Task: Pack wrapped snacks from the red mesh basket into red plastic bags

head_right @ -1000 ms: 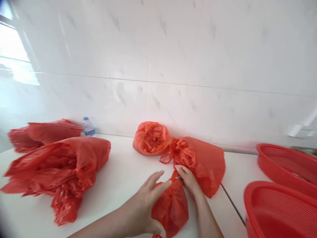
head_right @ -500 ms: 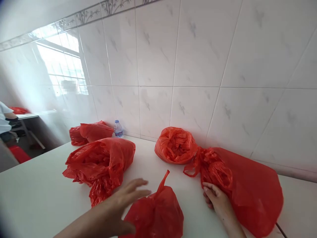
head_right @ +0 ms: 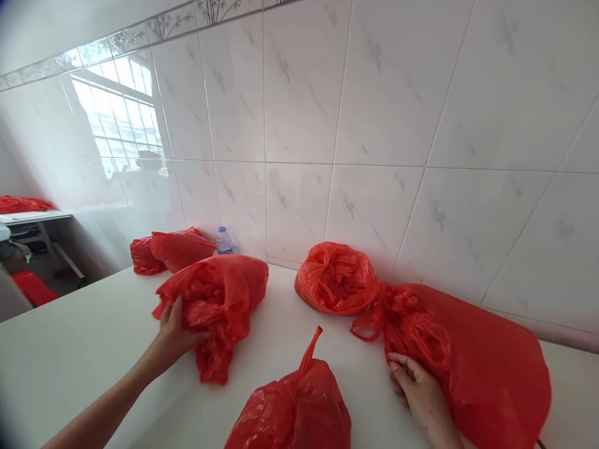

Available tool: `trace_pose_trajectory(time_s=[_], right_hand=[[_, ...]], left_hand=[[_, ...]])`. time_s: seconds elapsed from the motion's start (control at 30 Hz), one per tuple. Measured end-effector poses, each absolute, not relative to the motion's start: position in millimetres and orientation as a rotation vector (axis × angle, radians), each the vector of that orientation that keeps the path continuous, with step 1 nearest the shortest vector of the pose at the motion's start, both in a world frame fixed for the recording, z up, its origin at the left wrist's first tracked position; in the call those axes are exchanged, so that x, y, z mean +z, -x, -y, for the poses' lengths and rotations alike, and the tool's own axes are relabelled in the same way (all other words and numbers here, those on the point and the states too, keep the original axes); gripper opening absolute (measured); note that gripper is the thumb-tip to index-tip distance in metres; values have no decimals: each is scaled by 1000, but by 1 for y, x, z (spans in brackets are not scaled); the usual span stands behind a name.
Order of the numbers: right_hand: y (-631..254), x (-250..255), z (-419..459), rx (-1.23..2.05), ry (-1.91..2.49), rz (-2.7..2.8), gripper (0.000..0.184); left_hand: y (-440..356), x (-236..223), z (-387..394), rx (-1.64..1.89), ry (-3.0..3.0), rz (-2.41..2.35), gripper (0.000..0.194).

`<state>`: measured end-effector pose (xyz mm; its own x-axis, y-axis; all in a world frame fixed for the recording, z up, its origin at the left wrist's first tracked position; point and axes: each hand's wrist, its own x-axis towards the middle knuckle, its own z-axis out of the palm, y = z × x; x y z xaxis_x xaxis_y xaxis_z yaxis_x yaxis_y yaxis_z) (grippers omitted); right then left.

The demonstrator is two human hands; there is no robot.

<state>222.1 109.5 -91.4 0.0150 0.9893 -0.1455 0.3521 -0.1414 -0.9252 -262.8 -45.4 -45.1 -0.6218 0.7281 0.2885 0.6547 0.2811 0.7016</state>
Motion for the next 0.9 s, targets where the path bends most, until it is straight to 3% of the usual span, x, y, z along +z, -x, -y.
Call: trace_pose_trajectory(time_s=[0.37,0.6,0.73,0.83,0.9], right_hand=[[-220,-89,-105,1164,1461,1335,58],[-218,-89,-106,1155,1446,1324,51],[-212,-84,-104,1115,1432,1342,46],[-207,-82,-102,1076,1448,1348,43],[-205,-80,-100,1053,1456,1361,40]], left_hand=[[282,-42,-72,1380,-1652,-2313,86],[244,-30,-42,1517,-1760,-2349,62],[180,-10,9,1204,-2157,-1904,45],[129,0,49,714,-2372,-1416,86],[103,0,64,557,-2367,-1335,96]])
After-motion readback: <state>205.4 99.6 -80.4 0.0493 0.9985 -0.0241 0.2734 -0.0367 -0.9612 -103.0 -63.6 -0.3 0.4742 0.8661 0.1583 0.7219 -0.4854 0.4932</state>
